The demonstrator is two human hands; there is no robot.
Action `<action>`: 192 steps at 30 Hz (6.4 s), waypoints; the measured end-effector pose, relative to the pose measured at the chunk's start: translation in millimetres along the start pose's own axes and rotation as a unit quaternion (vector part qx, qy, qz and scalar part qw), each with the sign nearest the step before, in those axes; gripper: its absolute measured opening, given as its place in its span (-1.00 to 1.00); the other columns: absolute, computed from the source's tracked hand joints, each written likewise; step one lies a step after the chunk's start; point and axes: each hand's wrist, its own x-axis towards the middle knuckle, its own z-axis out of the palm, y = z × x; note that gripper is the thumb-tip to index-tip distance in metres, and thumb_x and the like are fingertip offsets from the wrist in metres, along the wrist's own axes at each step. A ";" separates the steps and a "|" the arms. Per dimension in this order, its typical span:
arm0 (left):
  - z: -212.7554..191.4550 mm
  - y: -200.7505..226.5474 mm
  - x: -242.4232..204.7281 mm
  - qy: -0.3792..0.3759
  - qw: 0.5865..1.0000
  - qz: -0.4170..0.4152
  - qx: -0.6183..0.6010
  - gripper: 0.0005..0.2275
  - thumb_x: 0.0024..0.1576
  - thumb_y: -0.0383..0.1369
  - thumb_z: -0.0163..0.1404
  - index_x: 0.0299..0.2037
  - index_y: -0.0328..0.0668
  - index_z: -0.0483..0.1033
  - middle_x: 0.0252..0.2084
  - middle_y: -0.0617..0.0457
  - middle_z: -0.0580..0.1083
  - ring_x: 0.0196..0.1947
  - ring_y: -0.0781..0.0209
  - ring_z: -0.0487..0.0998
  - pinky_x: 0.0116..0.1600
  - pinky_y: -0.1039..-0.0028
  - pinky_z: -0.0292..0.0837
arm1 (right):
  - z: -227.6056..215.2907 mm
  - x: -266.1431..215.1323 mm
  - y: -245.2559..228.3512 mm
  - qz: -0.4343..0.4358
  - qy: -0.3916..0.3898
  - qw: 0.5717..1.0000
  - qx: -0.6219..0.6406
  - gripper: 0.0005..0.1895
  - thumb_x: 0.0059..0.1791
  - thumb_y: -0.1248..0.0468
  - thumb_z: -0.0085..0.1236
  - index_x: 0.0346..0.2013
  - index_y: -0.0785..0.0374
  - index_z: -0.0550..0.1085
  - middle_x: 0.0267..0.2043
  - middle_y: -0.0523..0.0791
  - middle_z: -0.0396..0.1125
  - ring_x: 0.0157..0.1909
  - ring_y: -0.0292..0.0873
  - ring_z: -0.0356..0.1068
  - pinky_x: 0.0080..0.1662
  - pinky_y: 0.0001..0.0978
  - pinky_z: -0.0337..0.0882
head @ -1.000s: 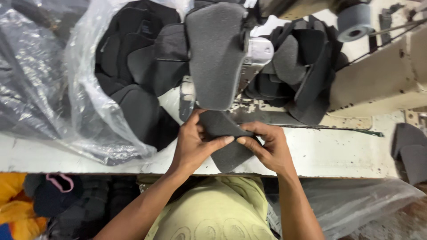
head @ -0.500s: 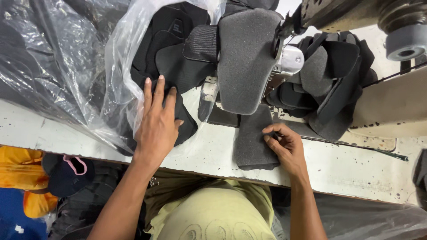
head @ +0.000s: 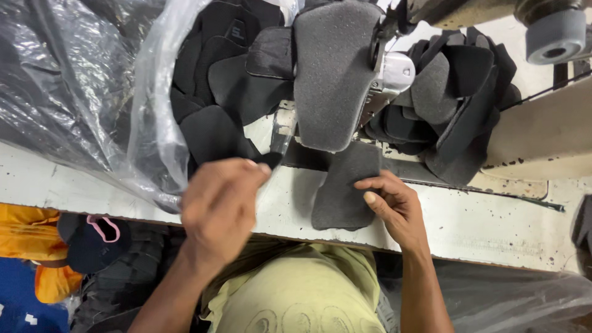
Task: The person aligns gray foam-like fabric pieces and sews them using a sewing machine. They repeatedly pick up pieces, position them under the needle, and guide them through the machine, stacking finished pieces to the side.
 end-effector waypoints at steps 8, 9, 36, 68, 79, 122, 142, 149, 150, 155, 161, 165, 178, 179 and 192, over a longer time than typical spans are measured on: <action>48.2 42.4 -14.3 -0.242 0.953 0.137 -0.119 -0.78 0.03 -0.51 0.24 -0.14 -0.32 0.55 -0.12 -0.01 0.42 0.09 0.04 0.50 0.20 0.18 0.47 | 20.2 17.8 -4.5 0.087 -0.142 0.981 0.097 -0.82 0.02 0.28 0.19 -0.22 0.38 0.58 -0.29 -0.23 0.31 -0.22 -0.34 0.27 -0.18 -0.46 0.30; 51.7 42.7 -15.0 -0.273 0.946 0.132 -0.115 -0.76 0.02 -0.49 0.25 -0.12 -0.29 0.56 -0.08 0.00 0.41 0.15 0.04 0.48 0.26 0.16 0.44 | 20.2 15.6 -3.8 0.078 -0.124 0.985 0.096 -0.82 0.03 0.29 0.18 -0.25 0.39 0.58 -0.30 -0.23 0.32 -0.22 -0.35 0.28 -0.18 -0.47 0.31; 56.9 3.2 -26.8 -0.276 0.884 -0.294 -0.235 -0.56 -0.04 -0.45 0.24 0.07 -0.38 0.50 -0.19 0.01 0.59 -0.31 0.25 0.66 -0.22 0.45 0.57 | -11.7 -7.0 -33.9 -0.036 -0.034 0.990 -0.131 -0.88 -0.04 0.33 0.27 -0.40 0.35 0.56 -0.42 -0.19 0.34 -0.36 -0.31 0.27 -0.32 -0.44 0.25; 83.8 3.8 -27.9 -0.360 0.792 -0.447 -0.208 -0.63 0.11 -0.52 0.19 0.15 -0.06 0.62 -0.30 -0.19 0.54 -0.53 0.23 0.31 -0.40 0.41 0.22 | -26.6 2.3 -74.0 -0.009 -0.006 0.946 -0.325 -0.72 -0.11 0.19 0.37 -0.27 0.37 0.63 -0.37 -0.05 0.43 -0.44 -0.28 0.35 -0.38 -0.36 0.32; 119.6 -26.6 -44.1 -0.302 0.740 -0.451 -0.398 -0.73 0.22 -0.51 -0.12 0.09 -0.34 0.53 -0.16 0.00 0.60 -0.24 0.30 0.64 -0.21 0.50 0.65 | 4.5 14.1 -34.9 0.007 0.012 1.000 0.020 -0.48 -0.22 0.40 0.47 0.03 0.25 0.53 -0.05 -0.26 0.30 0.00 -0.34 0.36 -0.02 -0.47 0.46; 113.6 -32.6 -41.0 -0.333 0.740 -0.420 -0.407 -0.45 0.15 -0.33 0.12 0.30 -0.52 0.31 -0.12 -0.23 0.60 -0.33 0.28 0.67 -0.35 0.59 0.59 | 21.5 4.6 2.6 0.040 0.024 0.997 -0.065 -0.52 -0.20 0.37 0.50 0.00 0.23 0.57 -0.23 -0.26 0.21 -0.30 -0.36 0.15 -0.27 -0.50 0.24; 116.2 -31.3 -40.8 -0.319 0.719 -0.430 -0.442 -0.51 0.14 -0.45 0.13 0.27 -0.52 0.35 -0.11 -0.20 0.59 -0.27 0.29 0.65 -0.23 0.58 0.60 | 23.8 3.8 6.8 0.021 0.037 0.998 -0.044 -0.55 -0.17 0.36 0.47 -0.01 0.27 0.55 -0.16 -0.25 0.28 -0.24 -0.40 0.27 -0.26 -0.53 0.32; 117.6 -31.7 -41.1 -0.319 0.725 -0.428 -0.435 -0.50 0.12 -0.47 0.14 0.27 -0.52 0.32 -0.05 -0.25 0.58 -0.17 0.21 0.68 -0.08 0.53 0.67 | 25.2 3.2 9.9 0.041 0.051 0.995 -0.070 -0.54 -0.19 0.34 0.50 -0.03 0.25 0.58 -0.25 -0.26 0.25 -0.36 -0.40 0.16 -0.37 -0.52 0.21; 117.2 -31.8 -40.9 -0.318 0.726 -0.425 -0.437 -0.50 0.12 -0.47 0.14 0.26 -0.53 0.33 -0.05 -0.25 0.58 -0.16 0.21 0.68 -0.08 0.52 0.66 | 25.6 3.2 10.3 0.043 0.052 0.995 -0.072 -0.55 -0.19 0.34 0.51 -0.03 0.25 0.58 -0.26 -0.26 0.24 -0.37 -0.40 0.14 -0.38 -0.52 0.19; 115.6 -30.9 -39.4 -0.320 0.730 -0.419 -0.435 -0.52 0.12 -0.49 0.14 0.25 -0.51 0.37 -0.08 -0.23 0.59 -0.18 0.21 0.67 -0.09 0.52 0.66 | 27.2 3.1 11.4 0.038 0.051 0.997 -0.043 -0.56 -0.18 0.33 0.49 -0.03 0.24 0.57 -0.24 -0.29 0.24 -0.36 -0.43 0.16 -0.37 -0.54 0.22; 114.3 -29.7 -37.7 -0.324 0.736 -0.409 -0.431 -0.55 0.13 -0.51 0.11 0.24 -0.50 0.38 -0.09 -0.20 0.60 -0.17 0.24 0.67 -0.07 0.53 0.65 | 27.0 3.3 11.0 0.021 0.048 0.995 -0.082 -0.55 -0.18 0.31 0.50 -0.02 0.24 0.57 -0.27 -0.28 0.23 -0.39 -0.43 0.12 -0.38 -0.55 0.15; 114.9 -29.3 -37.5 -0.321 0.738 -0.408 -0.432 -0.56 0.14 -0.52 0.11 0.23 -0.50 0.38 -0.09 -0.17 0.59 -0.17 0.25 0.67 -0.07 0.53 0.65 | 26.5 2.6 11.0 0.026 0.047 0.995 -0.079 -0.55 -0.18 0.29 0.49 -0.02 0.24 0.57 -0.26 -0.28 0.25 -0.40 -0.43 0.11 -0.39 -0.54 0.14; 114.7 -24.4 -35.2 -0.325 0.762 -0.402 -0.391 -0.58 0.13 -0.56 0.10 0.22 -0.49 0.39 -0.12 -0.13 0.61 -0.23 0.30 0.65 -0.16 0.57 0.61 | 23.6 4.6 8.3 0.012 0.052 0.998 -0.035 -0.65 -0.09 0.33 0.42 -0.03 0.26 0.56 -0.24 -0.28 0.27 -0.33 -0.44 0.18 -0.32 -0.57 0.22; 114.6 -24.8 -35.6 -0.323 0.764 -0.395 -0.395 -0.59 0.14 -0.57 0.10 0.22 -0.50 0.40 -0.12 -0.14 0.61 -0.22 0.30 0.64 -0.16 0.57 0.59 | 22.4 5.6 8.4 0.021 0.052 0.998 -0.037 -0.67 -0.08 0.34 0.41 -0.04 0.27 0.57 -0.25 -0.28 0.27 -0.36 -0.44 0.16 -0.33 -0.56 0.21; 110.5 -16.4 -38.7 -0.289 0.763 -0.405 -0.412 -0.18 0.09 -0.69 0.04 0.52 -0.14 -0.19 -0.11 -0.22 0.59 -0.31 0.25 0.67 -0.36 0.58 0.49 | 16.3 19.1 -10.6 -0.014 0.094 0.992 0.077 -0.40 -0.06 0.42 0.29 0.22 0.22 0.24 -0.10 -0.18 0.40 -0.08 -0.38 0.43 -0.09 -0.57 0.47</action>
